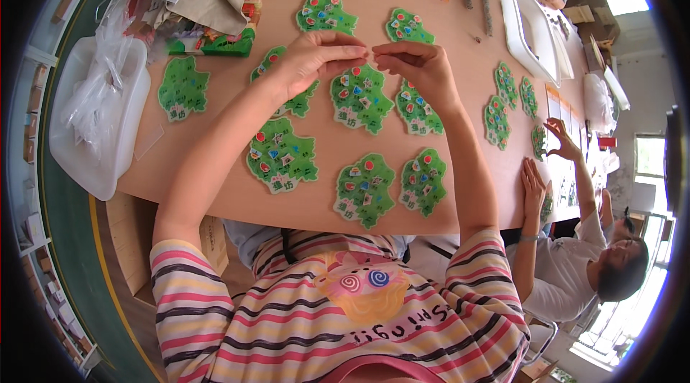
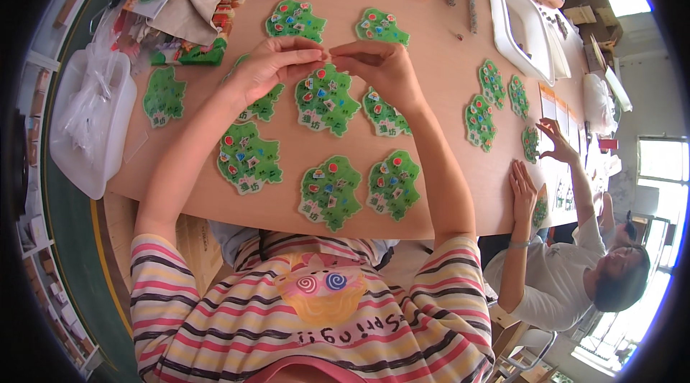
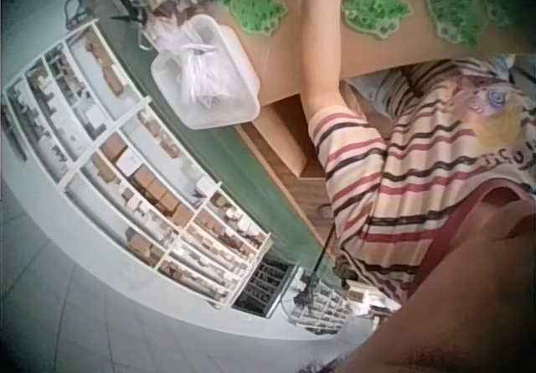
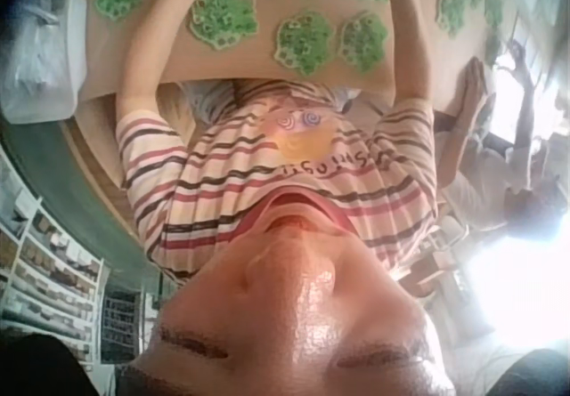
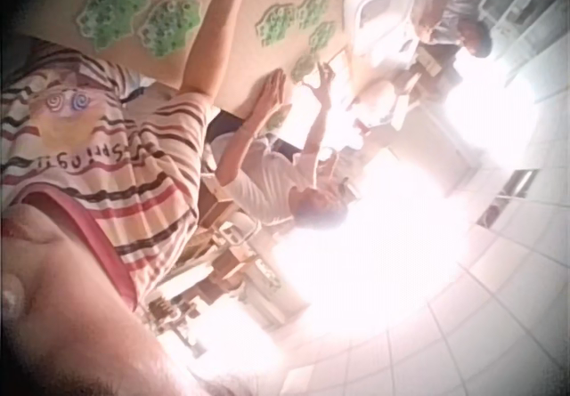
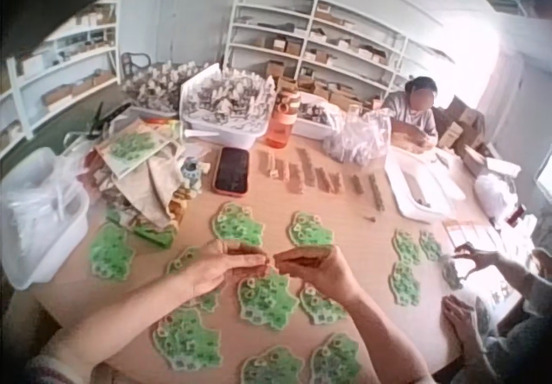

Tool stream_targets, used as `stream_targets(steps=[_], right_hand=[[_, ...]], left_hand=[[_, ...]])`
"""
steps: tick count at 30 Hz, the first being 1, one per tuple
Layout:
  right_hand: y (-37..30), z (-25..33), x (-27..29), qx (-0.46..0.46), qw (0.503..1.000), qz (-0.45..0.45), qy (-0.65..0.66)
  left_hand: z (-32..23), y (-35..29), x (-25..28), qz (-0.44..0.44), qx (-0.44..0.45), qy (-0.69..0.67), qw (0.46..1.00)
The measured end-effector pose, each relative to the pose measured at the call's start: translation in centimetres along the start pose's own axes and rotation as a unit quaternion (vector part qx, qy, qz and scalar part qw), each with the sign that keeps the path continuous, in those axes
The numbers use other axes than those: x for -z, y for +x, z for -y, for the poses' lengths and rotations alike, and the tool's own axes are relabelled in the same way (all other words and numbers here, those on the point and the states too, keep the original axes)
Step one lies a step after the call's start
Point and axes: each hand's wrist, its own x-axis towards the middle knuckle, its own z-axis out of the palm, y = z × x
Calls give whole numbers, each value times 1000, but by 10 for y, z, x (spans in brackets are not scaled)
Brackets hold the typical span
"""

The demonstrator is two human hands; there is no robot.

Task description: The person applies small decorative pieces onto green map magnets by hand, arranges the magnets on the table, and slides completed magnets onto packaging cards.

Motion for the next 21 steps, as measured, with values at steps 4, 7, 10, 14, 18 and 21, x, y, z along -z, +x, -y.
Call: stream_targets(steps=[4,7,10,14,18,21], right_hand=[[-5,-18,9,-36,984,3,-173],[-12,-22,10,4,968,-13,-251],[-7,-14,10,44,960,-60,-270],[17,31,-35,135,955,-23,-264],[49,39,-65,197,953,17,-228],[64,30,-73,190,968,69,-147]], left_hand=[[-17,-16,10,-37,-57,32,997],[-23,-25,18,-29,-65,24,997],[-24,-33,25,-46,-56,43,996],[-22,-34,32,-45,-56,50,996],[-33,-41,38,-54,-86,28,994],[-39,-55,47,-66,-81,14,994]])
